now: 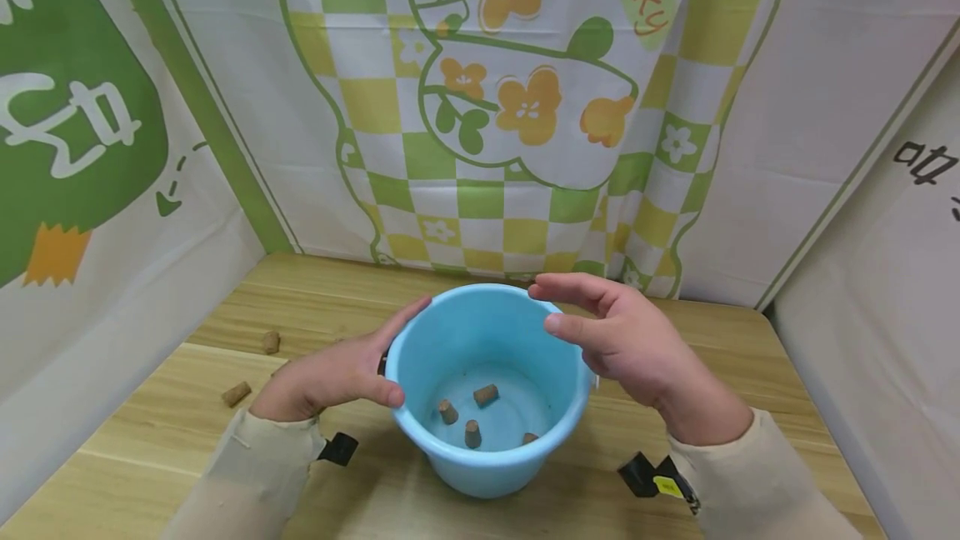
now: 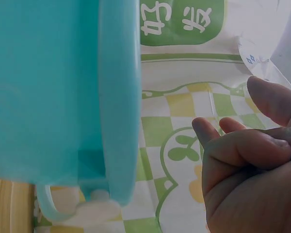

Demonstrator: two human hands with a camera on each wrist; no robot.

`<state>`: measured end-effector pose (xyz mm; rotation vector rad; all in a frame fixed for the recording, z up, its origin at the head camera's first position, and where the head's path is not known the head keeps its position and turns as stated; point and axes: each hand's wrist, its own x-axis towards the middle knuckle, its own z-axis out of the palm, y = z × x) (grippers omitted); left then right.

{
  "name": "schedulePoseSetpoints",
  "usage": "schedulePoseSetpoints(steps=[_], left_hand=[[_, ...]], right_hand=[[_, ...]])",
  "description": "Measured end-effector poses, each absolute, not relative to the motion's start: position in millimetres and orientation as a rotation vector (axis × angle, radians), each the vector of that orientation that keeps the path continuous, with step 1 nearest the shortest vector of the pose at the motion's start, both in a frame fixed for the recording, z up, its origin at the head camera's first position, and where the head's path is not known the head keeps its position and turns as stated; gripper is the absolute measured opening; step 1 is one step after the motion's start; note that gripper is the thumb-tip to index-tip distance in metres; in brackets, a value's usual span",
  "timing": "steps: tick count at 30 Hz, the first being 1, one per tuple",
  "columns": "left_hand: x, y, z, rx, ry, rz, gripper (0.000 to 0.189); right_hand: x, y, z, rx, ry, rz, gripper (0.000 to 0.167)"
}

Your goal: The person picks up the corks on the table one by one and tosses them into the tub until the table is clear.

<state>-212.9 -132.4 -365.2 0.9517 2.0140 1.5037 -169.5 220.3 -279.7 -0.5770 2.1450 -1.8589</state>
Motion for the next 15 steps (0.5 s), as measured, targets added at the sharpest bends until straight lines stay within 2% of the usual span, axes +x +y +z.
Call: schedulePoseSetpoints(steps=[6,15], left_hand=[[-212.8,-132.4,-364.7,0.945,2.002,1.511,0.124],[-213.8,-131.9,-365.1,1.008,1.973,1.525,0.123]], right_hand=[[-173.8,239.3,-284.4,-0.734,1.957,-1.992,0.034],[-181.1,272.8,-295.9,-0.799,1.973,-2.079,0.044]])
